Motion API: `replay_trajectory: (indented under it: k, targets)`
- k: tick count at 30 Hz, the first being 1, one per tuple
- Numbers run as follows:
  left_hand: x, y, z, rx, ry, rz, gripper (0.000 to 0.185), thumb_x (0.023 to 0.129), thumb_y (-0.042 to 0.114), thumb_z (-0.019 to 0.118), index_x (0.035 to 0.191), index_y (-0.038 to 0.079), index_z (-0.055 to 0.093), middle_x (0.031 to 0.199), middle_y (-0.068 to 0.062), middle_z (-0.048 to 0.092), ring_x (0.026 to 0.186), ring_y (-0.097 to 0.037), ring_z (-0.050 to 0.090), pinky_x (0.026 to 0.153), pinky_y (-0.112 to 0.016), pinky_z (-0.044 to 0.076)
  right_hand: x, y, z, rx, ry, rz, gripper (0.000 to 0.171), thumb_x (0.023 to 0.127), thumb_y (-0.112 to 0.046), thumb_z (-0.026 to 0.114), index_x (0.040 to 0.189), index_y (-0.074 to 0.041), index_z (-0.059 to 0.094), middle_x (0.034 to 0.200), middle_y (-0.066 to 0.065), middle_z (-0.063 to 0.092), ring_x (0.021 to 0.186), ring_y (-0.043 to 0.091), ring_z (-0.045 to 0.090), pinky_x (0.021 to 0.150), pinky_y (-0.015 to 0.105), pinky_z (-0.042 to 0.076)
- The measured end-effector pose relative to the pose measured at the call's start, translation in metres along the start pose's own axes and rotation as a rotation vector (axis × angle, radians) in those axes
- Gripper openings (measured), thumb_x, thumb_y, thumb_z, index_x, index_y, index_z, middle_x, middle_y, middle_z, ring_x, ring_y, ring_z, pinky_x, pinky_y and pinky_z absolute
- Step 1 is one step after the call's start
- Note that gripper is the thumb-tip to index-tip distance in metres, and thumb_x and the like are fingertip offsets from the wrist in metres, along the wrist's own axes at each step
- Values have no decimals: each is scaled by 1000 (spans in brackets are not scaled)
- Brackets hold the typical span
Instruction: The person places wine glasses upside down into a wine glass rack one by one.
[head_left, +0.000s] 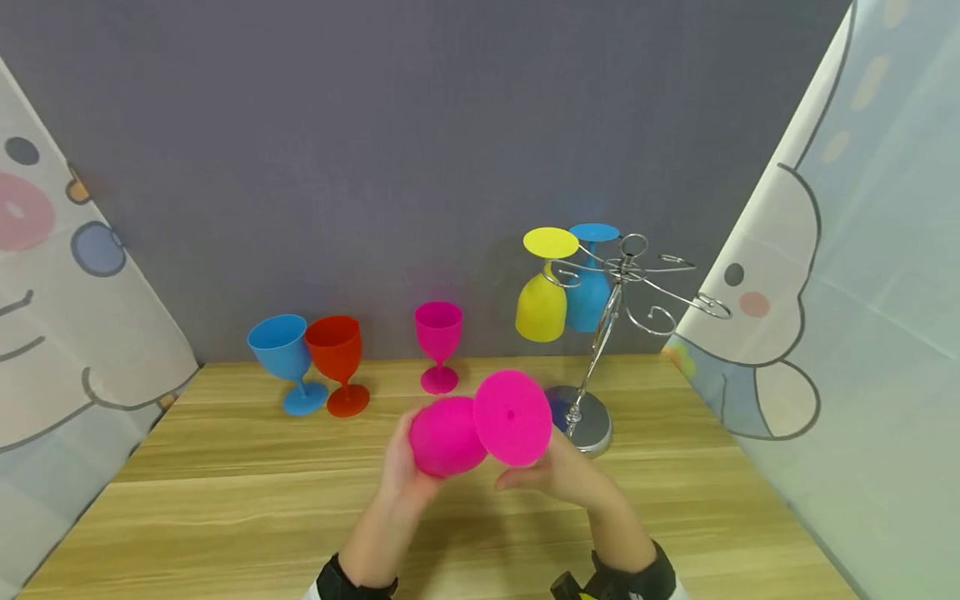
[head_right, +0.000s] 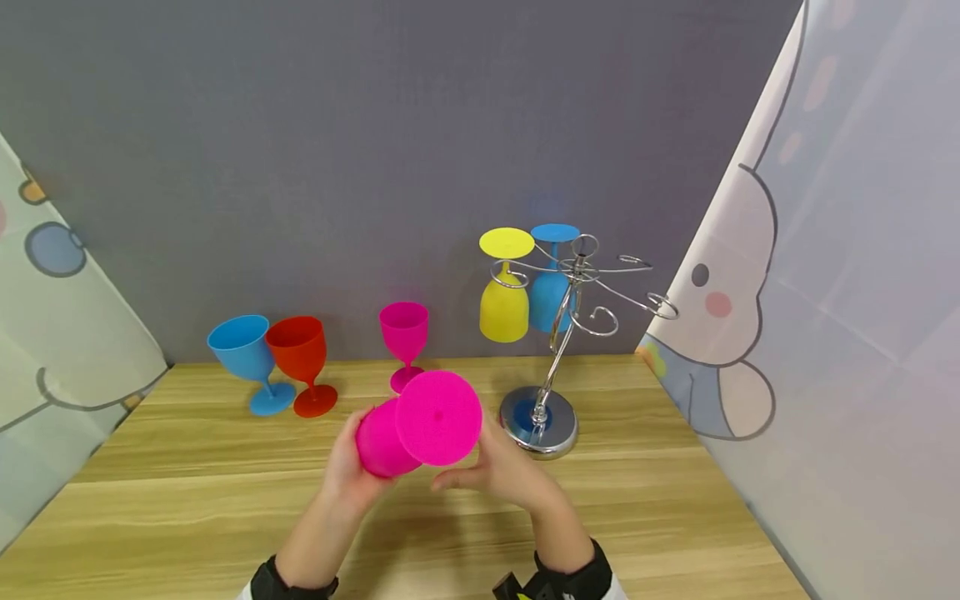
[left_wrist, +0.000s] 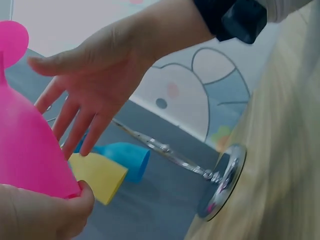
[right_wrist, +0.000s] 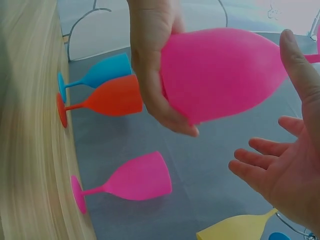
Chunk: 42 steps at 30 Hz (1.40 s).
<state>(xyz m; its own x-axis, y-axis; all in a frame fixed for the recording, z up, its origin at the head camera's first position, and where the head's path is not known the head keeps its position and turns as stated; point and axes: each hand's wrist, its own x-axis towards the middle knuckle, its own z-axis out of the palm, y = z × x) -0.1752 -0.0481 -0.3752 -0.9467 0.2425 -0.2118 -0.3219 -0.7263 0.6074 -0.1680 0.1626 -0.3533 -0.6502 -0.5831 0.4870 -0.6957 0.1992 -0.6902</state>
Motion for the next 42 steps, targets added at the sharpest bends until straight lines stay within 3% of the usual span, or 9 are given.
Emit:
replay_trajectory:
  k: [6, 14, 20, 24, 31, 42]
  targets:
    - [2, -7, 1, -92, -50, -90, 32, 102, 37, 33, 102, 21, 61, 106, 1, 57, 98, -16, 53, 83, -28, 48, 3, 3, 6, -46, 2, -17, 86, 66, -3, 85, 139, -4, 39, 133, 14, 54, 128, 13, 49, 107, 35, 42]
    - [0, -12, 4, -140, -106, -162, 35, 103, 36, 31, 103, 21, 62, 108, 0, 58, 101, -17, 55, 87, -30, 50, 4, 4, 9, -90, 22, -10, 93, 64, -7, 88, 141, -4, 36, 135, 15, 52, 129, 16, 48, 109, 37, 41]
    - [-1, -12, 6, -207, -244, -237, 37, 104, 33, 26, 116, 19, 58, 120, -6, 56, 111, -26, 55, 97, -42, 50, 5, 1, 10, -71, 6, 56, 99, 67, -14, 88, 147, -8, 29, 145, 13, 41, 134, 25, 43, 109, 42, 41]
    - [-1, -13, 7, -250, -292, -279, 33, 104, 33, 28, 124, 21, 52, 126, -5, 53, 116, -25, 52, 103, -44, 47, 7, 0, 10, -37, -1, 113, 106, 70, -25, 86, 152, -15, 20, 151, 10, 36, 136, 30, 41, 109, 45, 41]
    - [-1, -16, 6, -255, -284, -291, 37, 105, 34, 24, 132, 18, 43, 125, -7, 53, 114, -25, 55, 105, -47, 43, 9, -2, 11, -49, -4, 143, 108, 71, -30, 86, 154, -14, 18, 150, 11, 37, 135, 29, 43, 108, 44, 42]
    - [-5, -19, 8, -207, -245, -324, 45, 104, 41, 20, 141, 18, 29, 122, -9, 53, 107, -23, 59, 84, -31, 56, 8, -5, 13, -92, 5, 209, 104, 71, -21, 86, 151, -6, 21, 149, 15, 38, 132, 32, 45, 106, 48, 43]
